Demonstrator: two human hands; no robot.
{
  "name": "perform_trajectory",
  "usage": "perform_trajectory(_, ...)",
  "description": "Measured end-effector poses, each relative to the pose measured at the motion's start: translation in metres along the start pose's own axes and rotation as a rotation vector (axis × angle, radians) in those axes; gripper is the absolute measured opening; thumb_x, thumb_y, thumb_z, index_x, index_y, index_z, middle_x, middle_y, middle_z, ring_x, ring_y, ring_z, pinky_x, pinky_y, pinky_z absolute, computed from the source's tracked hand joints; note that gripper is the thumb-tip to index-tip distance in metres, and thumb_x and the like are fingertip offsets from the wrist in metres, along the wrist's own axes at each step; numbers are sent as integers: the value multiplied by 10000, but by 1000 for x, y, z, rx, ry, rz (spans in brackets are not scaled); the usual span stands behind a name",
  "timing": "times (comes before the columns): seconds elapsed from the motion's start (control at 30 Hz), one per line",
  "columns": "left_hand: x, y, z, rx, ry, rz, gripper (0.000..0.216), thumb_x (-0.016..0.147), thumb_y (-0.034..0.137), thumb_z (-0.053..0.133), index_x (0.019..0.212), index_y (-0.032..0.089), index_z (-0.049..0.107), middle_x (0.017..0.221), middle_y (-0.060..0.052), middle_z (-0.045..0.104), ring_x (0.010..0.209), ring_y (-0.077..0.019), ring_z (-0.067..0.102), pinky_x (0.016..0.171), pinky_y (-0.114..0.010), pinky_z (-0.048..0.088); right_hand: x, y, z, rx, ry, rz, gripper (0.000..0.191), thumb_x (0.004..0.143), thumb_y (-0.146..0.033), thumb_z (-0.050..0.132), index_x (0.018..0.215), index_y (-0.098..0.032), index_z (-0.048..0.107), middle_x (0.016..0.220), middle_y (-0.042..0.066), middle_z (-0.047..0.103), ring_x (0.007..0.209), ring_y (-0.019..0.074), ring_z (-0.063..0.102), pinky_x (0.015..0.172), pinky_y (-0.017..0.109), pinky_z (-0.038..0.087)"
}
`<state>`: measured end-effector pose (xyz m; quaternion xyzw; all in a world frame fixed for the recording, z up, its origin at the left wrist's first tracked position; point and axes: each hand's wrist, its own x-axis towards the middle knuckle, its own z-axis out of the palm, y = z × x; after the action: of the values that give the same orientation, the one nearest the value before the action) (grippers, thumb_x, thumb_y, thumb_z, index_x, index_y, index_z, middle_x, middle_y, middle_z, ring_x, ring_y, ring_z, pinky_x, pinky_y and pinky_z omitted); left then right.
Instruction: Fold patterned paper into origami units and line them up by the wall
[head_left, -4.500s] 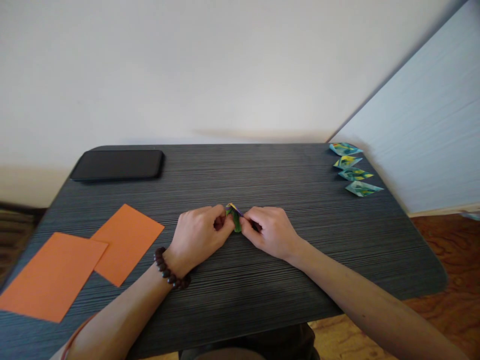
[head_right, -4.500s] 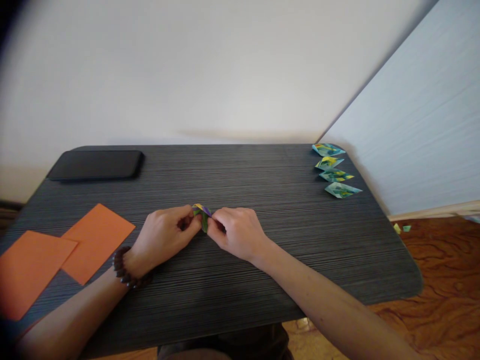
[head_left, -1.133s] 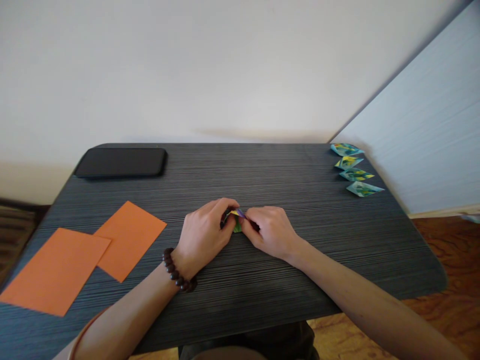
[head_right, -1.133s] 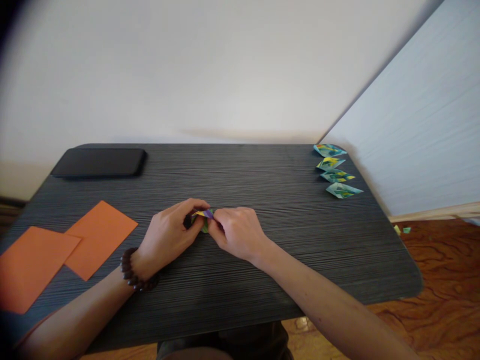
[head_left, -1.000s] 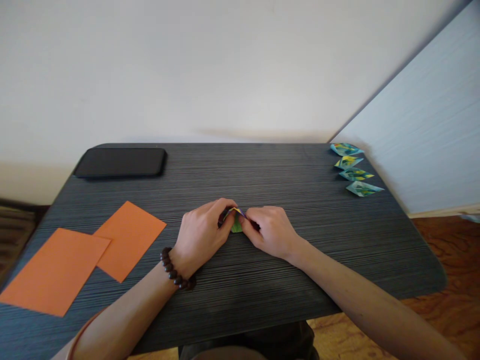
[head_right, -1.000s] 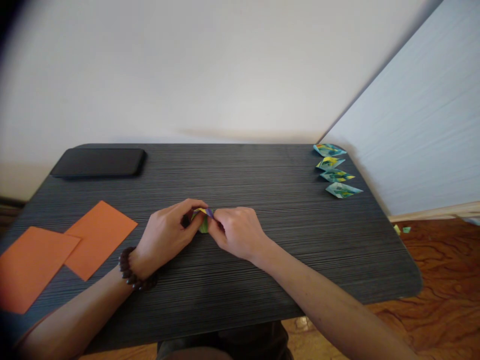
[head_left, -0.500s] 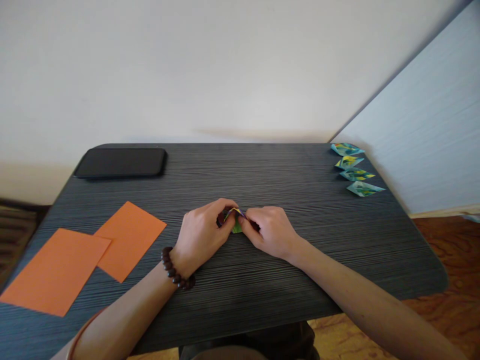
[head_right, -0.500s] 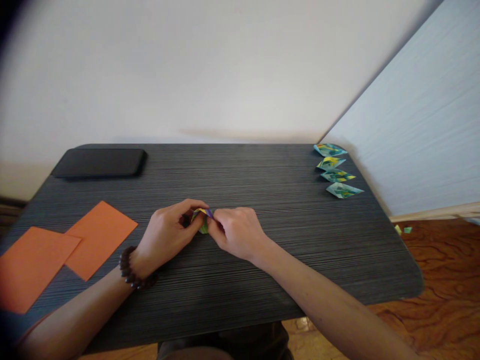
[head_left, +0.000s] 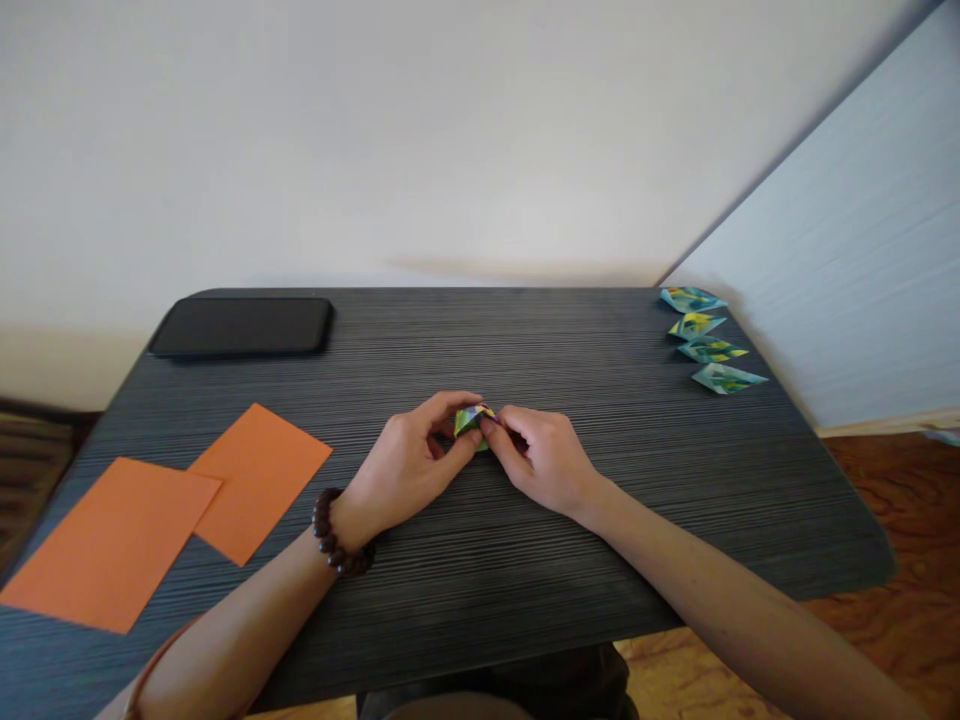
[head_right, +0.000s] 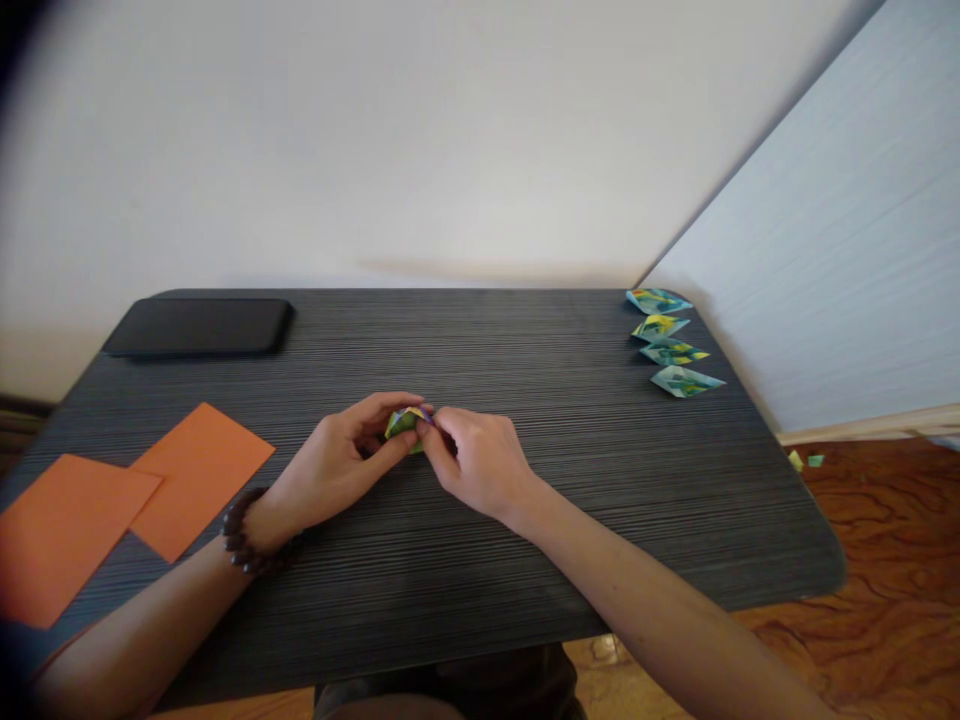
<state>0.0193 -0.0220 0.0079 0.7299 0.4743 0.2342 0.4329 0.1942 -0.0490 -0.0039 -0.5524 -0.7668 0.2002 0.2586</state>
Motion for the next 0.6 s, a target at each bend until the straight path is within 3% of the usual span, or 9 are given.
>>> perform_trajectory(0.13, 1, 1, 0, -130, -45, -55, 327, 856, 357, 510, 1127, 179, 554, 881, -42, 694, 753, -153, 648, 589, -224, 503, 0, 1, 1, -7, 0, 10, 318, 911, -296, 409, 618, -173, 432, 547, -39, 452, 480, 62, 385, 518, 211, 265)
perform_trajectory(0.43, 1, 3, -2, -46, 9, -104, 250, 840, 380, 526, 911, 165, 632, 645, -10, 674, 568, -136, 633, 500, -209, 480, 0, 1, 0, -24, -41, -61, 309, 877, -259, 448, 583, -167, 462, 522, -41, 451, 478, 63, 390, 520, 214, 264)
perform_trajectory(0.6, 0, -1, 0, -13, 15, -58, 224, 845, 376, 523, 894, 178, 616, 649, -2, 673, 544, -124, 631, 540, -216, 489, 0, 2, 0, -39, -20, -66, 299, 860, -248, 464, 572, -170, 461, 515, -44, 454, 477, 64, 387, 518, 216, 260)
